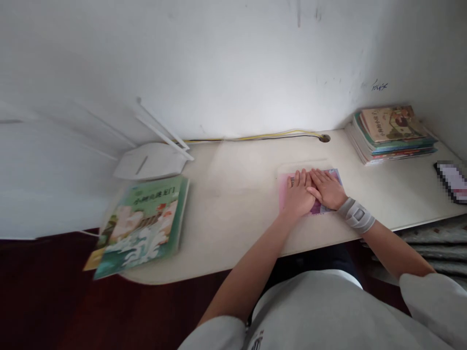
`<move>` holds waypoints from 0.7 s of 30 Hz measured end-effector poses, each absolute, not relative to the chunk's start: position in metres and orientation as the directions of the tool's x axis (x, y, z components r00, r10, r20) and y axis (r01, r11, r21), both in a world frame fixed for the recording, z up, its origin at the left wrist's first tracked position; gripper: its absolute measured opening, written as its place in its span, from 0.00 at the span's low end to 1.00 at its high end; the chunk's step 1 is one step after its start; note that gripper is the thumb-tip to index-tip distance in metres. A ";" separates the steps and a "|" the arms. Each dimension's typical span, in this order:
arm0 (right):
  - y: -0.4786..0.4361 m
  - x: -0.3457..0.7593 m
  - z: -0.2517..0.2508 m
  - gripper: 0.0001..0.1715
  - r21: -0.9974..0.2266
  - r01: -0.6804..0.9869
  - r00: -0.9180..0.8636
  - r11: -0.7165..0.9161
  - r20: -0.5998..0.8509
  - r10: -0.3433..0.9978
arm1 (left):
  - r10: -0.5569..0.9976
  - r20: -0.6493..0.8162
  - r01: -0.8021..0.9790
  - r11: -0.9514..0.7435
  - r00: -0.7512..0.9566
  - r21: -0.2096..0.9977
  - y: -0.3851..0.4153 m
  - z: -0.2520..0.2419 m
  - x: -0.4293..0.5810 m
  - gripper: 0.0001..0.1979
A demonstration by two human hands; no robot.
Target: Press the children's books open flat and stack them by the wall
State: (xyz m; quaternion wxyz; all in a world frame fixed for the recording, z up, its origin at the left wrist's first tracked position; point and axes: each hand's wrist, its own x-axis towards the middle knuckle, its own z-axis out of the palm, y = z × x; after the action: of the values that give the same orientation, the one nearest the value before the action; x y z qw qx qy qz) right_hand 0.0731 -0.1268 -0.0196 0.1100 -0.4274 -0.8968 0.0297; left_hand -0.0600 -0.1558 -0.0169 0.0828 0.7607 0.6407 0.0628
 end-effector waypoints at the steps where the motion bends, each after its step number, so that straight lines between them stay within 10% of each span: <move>1: -0.124 0.081 -0.022 0.36 -0.122 0.778 -0.598 0.617 0.159 0.786 | 0.988 0.001 0.968 -0.154 0.157 0.196 -0.155 -0.018 -0.064 0.30; 21: -0.106 0.091 -0.004 0.22 -0.010 0.858 -0.506 0.513 0.149 0.850 | 0.953 0.161 0.932 0.198 -0.255 0.305 -0.160 -0.015 -0.111 0.24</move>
State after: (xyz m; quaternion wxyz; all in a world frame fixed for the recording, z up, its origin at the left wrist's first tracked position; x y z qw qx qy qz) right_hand 0.0913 -0.1056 -0.0037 0.0674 -0.4925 -0.8671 -0.0326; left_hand -0.1106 -0.1603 -0.0150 0.0315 0.6093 0.7733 0.1723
